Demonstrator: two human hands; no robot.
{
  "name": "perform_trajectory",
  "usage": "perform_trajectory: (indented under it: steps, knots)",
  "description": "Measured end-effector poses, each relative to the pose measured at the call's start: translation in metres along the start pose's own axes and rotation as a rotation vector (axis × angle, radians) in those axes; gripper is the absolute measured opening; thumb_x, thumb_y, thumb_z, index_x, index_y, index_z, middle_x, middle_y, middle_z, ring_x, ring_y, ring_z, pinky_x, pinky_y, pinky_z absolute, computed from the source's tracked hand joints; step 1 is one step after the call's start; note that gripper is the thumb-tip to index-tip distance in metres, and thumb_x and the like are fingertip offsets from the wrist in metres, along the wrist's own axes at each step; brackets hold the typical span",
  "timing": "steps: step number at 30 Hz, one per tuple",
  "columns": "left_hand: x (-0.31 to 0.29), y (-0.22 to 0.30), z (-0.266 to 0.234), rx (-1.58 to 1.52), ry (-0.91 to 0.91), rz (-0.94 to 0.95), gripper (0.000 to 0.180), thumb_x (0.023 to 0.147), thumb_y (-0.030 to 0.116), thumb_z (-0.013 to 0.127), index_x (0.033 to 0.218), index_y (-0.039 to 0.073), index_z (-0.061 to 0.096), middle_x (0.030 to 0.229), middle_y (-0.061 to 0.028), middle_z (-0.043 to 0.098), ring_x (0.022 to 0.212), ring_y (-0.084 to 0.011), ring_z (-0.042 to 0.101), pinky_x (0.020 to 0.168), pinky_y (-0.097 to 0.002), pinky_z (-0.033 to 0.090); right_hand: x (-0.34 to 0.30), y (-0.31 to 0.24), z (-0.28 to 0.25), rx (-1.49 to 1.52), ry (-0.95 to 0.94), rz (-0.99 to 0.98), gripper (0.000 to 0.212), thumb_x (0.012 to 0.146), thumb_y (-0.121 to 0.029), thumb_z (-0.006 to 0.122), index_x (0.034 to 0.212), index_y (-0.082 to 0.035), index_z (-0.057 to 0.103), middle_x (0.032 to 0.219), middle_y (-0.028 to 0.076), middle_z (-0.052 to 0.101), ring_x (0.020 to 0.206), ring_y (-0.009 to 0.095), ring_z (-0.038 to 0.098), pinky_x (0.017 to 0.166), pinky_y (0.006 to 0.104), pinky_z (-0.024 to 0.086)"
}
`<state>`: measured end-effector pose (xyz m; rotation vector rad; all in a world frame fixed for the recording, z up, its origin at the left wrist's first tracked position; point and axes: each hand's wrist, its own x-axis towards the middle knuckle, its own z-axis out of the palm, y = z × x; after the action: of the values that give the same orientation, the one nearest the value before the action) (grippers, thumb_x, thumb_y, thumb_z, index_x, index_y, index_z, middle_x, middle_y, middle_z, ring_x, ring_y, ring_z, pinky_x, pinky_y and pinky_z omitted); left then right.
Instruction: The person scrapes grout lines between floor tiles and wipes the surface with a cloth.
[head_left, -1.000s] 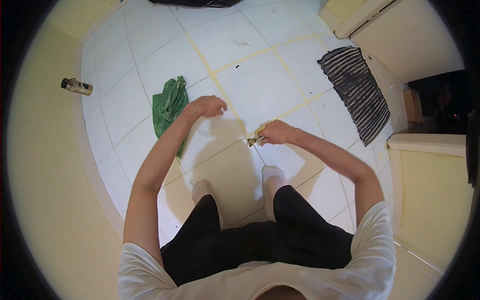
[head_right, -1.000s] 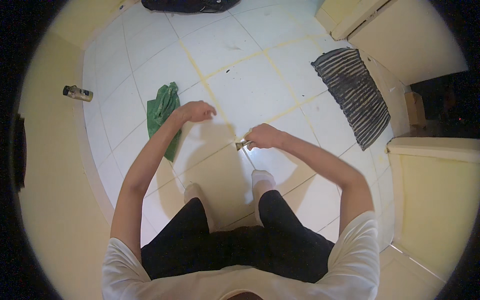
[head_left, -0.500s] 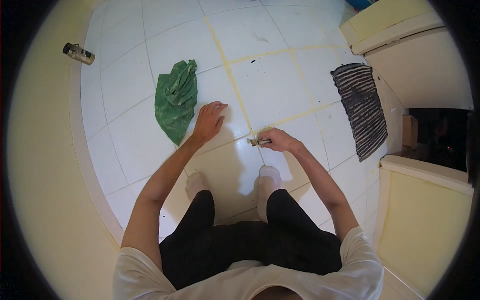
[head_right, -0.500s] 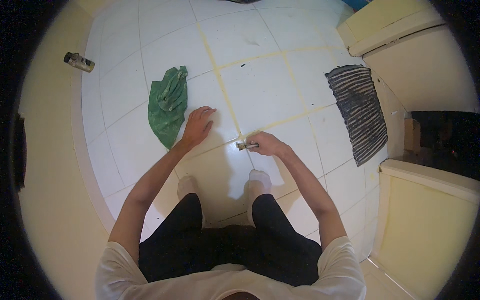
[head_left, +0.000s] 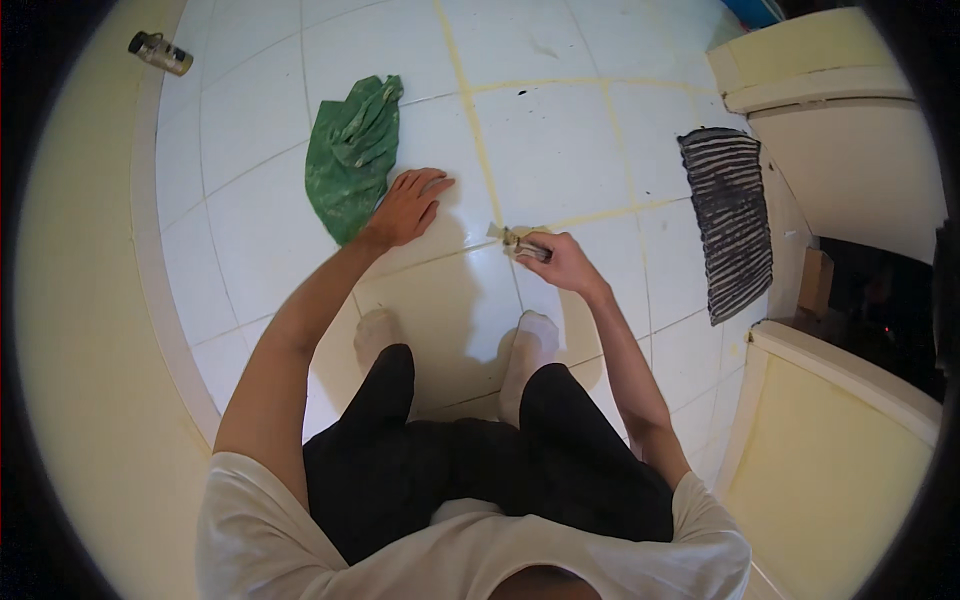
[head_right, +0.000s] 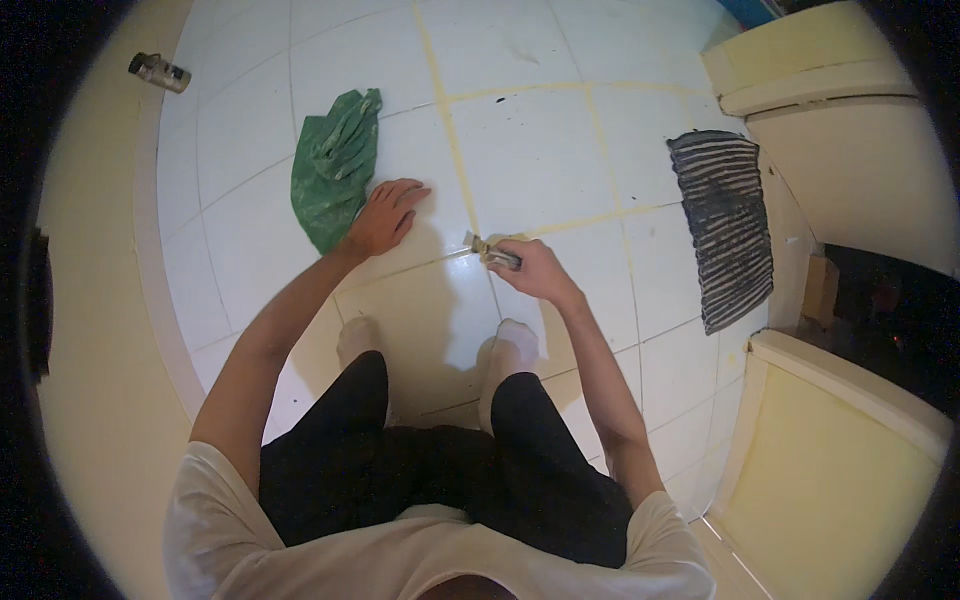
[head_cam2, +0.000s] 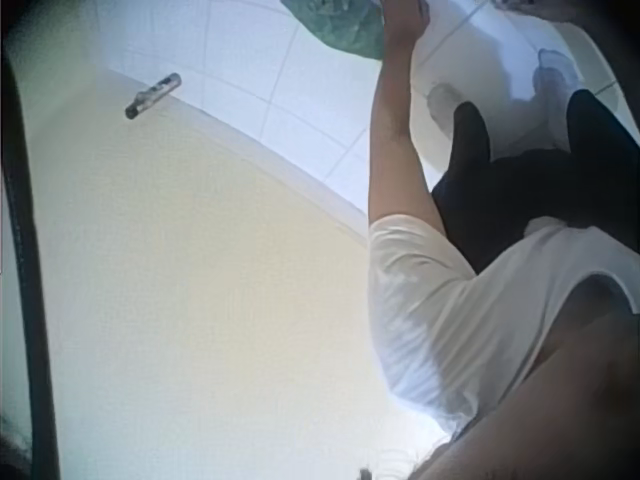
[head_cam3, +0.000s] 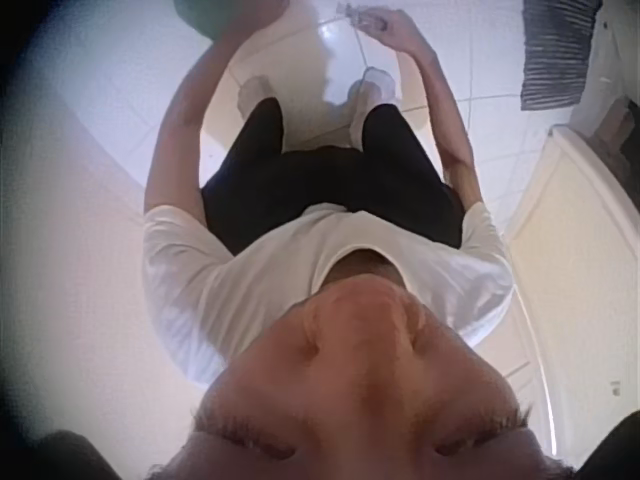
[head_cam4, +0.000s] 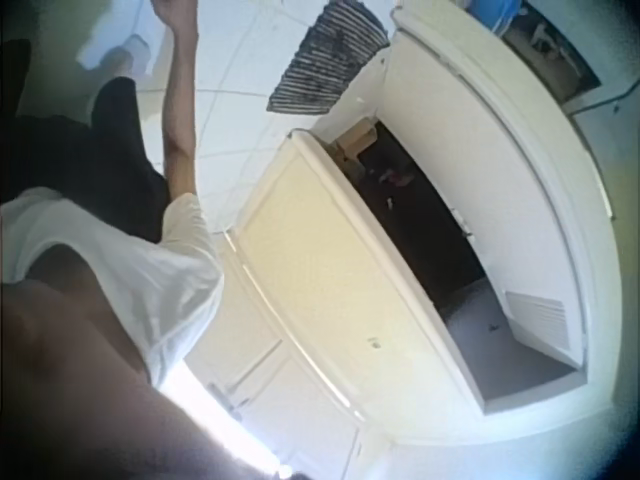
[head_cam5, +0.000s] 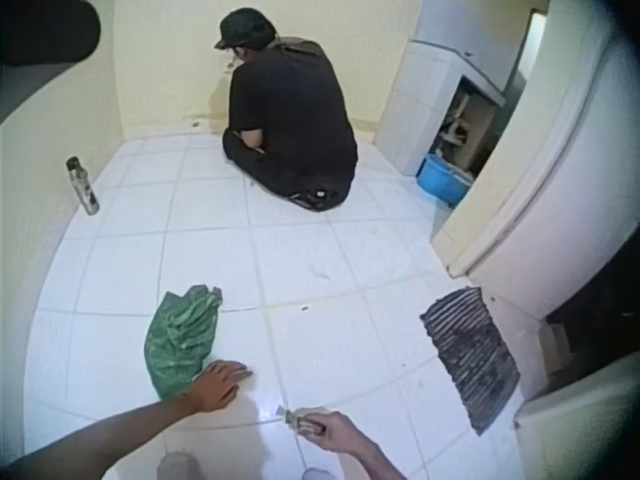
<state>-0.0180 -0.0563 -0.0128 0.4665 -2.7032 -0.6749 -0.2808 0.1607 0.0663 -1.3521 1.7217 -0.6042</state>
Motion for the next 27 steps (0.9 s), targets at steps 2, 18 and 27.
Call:
perform_trajectory:
  steps: [2, 18, 27]
  knots:
    - [-0.003, -0.001, 0.001, -0.023, -0.001, -0.014, 0.051, 0.093, 0.009, 0.059, 0.144, 0.010, 0.053, 0.144, -0.0150, 0.051, 0.135, -0.0361, 0.047, 0.116, -0.0499, 0.036, -0.001, -0.011, -0.007, -0.059, -0.010, 0.039, 0.023, 0.092, -0.022, 0.074, 0.110, -0.008, 0.074, 0.081, 0.017, 0.070, 0.067, 0.031, 0.067, 0.065, 0.0390, 0.054]
    - [-0.001, -0.006, 0.008, -0.015, -0.002, -0.020, 0.050, 0.094, 0.014, 0.061, 0.144, 0.013, 0.054, 0.146, -0.0119, 0.050, 0.138, -0.0346, 0.045, 0.116, -0.0508, 0.035, 0.013, 0.008, 0.029, -0.629, 0.162, -0.104, 0.050, 0.097, -0.009, 0.059, 0.146, -0.017, 0.060, 0.093, 0.009, 0.061, 0.063, 0.029, 0.065, 0.058, 0.0421, 0.055]
    - [-0.002, -0.004, 0.009, -0.006, 0.008, -0.029, 0.050, 0.094, 0.013, 0.060, 0.144, 0.014, 0.055, 0.146, -0.0109, 0.051, 0.139, -0.0331, 0.045, 0.118, -0.0500, 0.035, -0.001, 0.005, 0.057, -0.719, 0.194, -0.107, 0.046, 0.101, -0.023, 0.060, 0.145, -0.009, 0.058, 0.095, 0.012, 0.072, 0.070, 0.029, 0.072, 0.056, 0.0412, 0.058]
